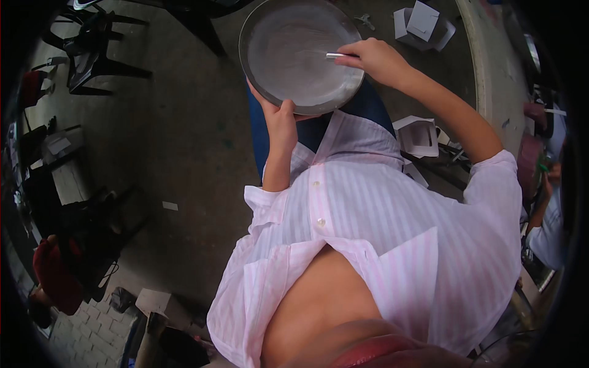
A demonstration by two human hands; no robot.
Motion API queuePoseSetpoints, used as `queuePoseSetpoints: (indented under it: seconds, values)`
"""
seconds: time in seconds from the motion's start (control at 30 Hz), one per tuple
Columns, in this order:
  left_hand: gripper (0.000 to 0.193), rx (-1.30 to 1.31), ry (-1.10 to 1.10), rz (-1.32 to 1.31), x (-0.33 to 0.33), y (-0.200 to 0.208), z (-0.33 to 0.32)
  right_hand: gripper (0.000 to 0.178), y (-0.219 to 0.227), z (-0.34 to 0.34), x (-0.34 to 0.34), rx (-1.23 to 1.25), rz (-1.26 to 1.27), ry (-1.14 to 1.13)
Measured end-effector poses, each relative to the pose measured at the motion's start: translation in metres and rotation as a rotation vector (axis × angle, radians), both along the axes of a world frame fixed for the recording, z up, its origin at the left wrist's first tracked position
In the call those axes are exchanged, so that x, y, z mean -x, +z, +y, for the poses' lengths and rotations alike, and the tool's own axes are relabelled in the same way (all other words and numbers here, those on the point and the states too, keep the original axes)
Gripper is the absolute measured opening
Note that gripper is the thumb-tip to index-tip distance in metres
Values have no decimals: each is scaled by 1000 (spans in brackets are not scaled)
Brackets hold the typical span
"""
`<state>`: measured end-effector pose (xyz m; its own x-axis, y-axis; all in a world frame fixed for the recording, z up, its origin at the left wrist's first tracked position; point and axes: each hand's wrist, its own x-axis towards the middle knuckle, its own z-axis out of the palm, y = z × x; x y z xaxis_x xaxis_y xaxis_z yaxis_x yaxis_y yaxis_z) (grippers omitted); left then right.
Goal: The person whisks a white mixture in a metal bowl by hand using a wire whisk.
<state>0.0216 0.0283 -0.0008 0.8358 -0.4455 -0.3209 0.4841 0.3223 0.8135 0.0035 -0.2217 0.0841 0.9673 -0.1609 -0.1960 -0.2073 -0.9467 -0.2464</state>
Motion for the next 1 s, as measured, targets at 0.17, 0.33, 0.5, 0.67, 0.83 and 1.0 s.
queuePoseSetpoints:
  seconds: [0.17,0.33,0.5,0.67,0.83,1.0]
  values:
    - [91,-8,9,-45,7,3,-5,42,-14,-34,10,3,-14,-43]
    - [94,-2,40,9,3,0,1,39,9,15,38,-179,311,84]
    - [92,29,25,-9,2,-9,-5,34,-14,25,33,99,43,115]
    - [90,16,-2,15,5,0,-2,34,-4,-25,29,209,121,68]
    - [100,25,-24,39,-3,4,0,37,-17,-19,32,-296,290,167]
    - [100,20,-28,-2,-5,2,-4,42,-28,-11,9,-137,-76,140]
